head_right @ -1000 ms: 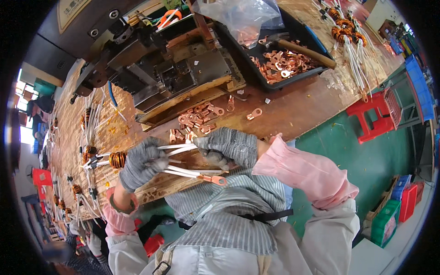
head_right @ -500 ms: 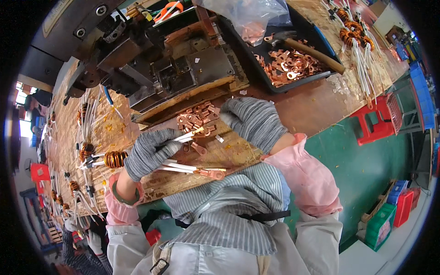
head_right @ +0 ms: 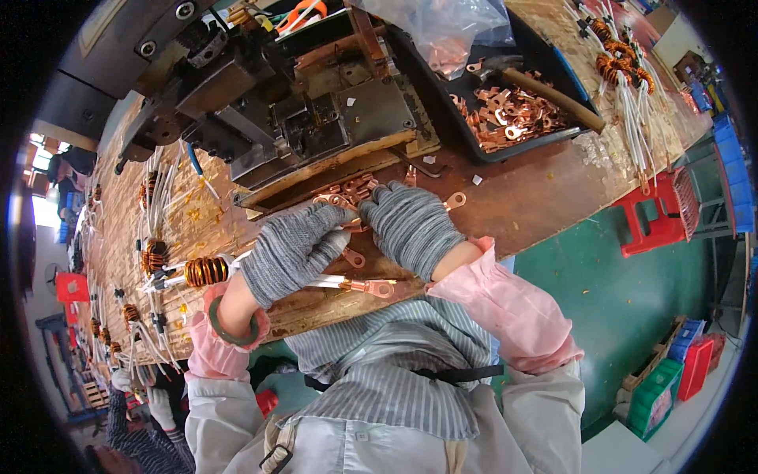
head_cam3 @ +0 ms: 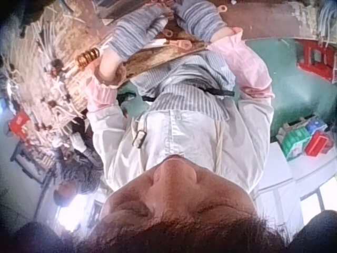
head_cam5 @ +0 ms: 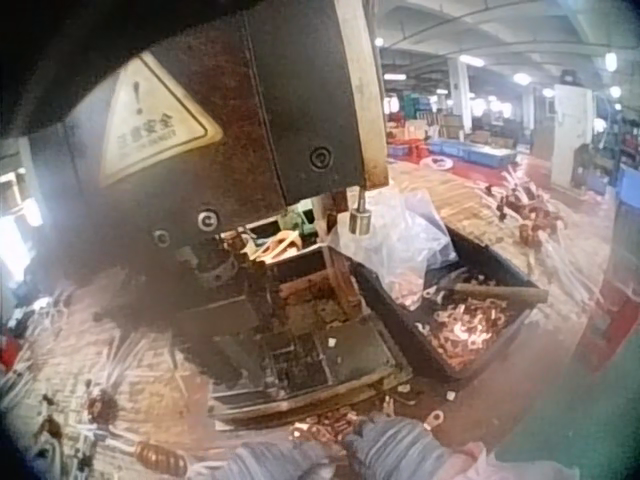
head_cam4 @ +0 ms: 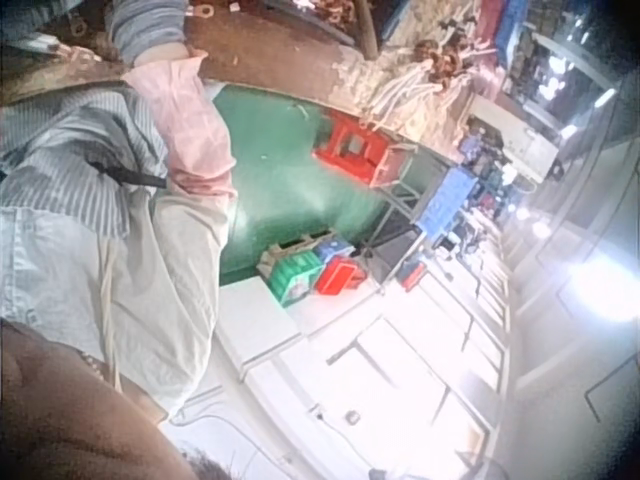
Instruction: Crimping copper terminals onto electrical wires and using pliers to trim or secure components.
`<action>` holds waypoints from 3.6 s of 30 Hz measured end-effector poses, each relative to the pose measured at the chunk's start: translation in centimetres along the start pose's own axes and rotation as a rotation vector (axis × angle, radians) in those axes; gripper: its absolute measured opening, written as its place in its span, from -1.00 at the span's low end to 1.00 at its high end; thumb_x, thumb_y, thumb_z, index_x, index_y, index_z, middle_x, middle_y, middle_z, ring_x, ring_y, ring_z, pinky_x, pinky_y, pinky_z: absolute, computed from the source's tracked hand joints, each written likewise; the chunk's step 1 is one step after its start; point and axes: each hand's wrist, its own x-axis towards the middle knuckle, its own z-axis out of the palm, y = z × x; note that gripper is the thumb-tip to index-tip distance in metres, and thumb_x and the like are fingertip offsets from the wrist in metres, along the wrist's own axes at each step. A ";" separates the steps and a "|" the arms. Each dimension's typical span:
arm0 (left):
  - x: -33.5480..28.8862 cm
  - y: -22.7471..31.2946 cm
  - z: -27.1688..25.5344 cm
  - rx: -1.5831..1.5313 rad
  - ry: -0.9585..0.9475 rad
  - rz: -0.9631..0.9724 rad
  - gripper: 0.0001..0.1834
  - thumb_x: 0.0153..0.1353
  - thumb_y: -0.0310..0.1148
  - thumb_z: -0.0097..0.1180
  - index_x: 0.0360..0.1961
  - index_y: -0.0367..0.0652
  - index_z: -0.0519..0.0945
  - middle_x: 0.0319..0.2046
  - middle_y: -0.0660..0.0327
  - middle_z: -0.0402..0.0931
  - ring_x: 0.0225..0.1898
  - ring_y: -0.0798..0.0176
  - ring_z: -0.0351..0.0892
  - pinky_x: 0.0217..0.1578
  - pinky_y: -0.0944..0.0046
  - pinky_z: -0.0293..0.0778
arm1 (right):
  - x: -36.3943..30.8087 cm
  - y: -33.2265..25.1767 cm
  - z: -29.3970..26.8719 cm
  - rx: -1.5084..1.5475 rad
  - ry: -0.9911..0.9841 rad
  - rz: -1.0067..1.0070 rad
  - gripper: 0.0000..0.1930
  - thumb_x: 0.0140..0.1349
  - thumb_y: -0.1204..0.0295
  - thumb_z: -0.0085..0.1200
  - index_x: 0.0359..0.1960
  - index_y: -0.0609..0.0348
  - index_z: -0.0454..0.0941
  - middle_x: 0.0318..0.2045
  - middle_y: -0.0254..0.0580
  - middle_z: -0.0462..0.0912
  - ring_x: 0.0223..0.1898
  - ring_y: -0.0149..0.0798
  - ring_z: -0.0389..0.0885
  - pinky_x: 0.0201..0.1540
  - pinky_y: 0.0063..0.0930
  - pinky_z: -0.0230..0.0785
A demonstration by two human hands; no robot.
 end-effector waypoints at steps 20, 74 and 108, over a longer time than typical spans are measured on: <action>-0.2 -0.4 0.0 -0.241 -0.046 -0.052 -0.69 0.13 -0.31 0.10 -0.13 -0.24 0.49 -0.34 0.12 0.51 -0.30 0.25 0.53 -0.25 0.32 0.43 | -3.9 -2.1 1.0 1.942 0.528 0.436 -0.82 0.16 0.48 0.03 -0.19 0.18 0.42 -0.46 -0.28 0.54 -0.48 -0.44 0.53 -0.48 -0.62 0.42; -0.9 -2.0 -2.1 -0.388 -0.239 0.058 -0.79 0.19 -0.26 0.02 -0.29 -0.19 0.50 -0.49 0.09 0.48 -0.45 0.13 0.47 -0.39 0.26 0.37 | -1.7 -3.5 -1.9 1.122 0.147 0.028 -0.76 0.23 0.30 -0.09 -0.42 0.22 0.51 -0.62 -0.25 0.50 -0.56 -0.29 0.48 -0.51 -0.50 0.31; 1.3 -2.4 -2.1 -0.463 -0.368 0.091 -0.72 0.25 -0.28 -0.09 -0.13 -0.22 0.49 -0.33 0.01 0.52 -0.25 0.07 0.54 -0.22 0.25 0.43 | -4.0 -1.6 -0.3 0.773 0.486 0.045 -0.79 0.04 0.43 0.15 -0.28 0.13 0.45 -0.42 -0.16 0.51 -0.43 -0.21 0.55 -0.40 -0.41 0.41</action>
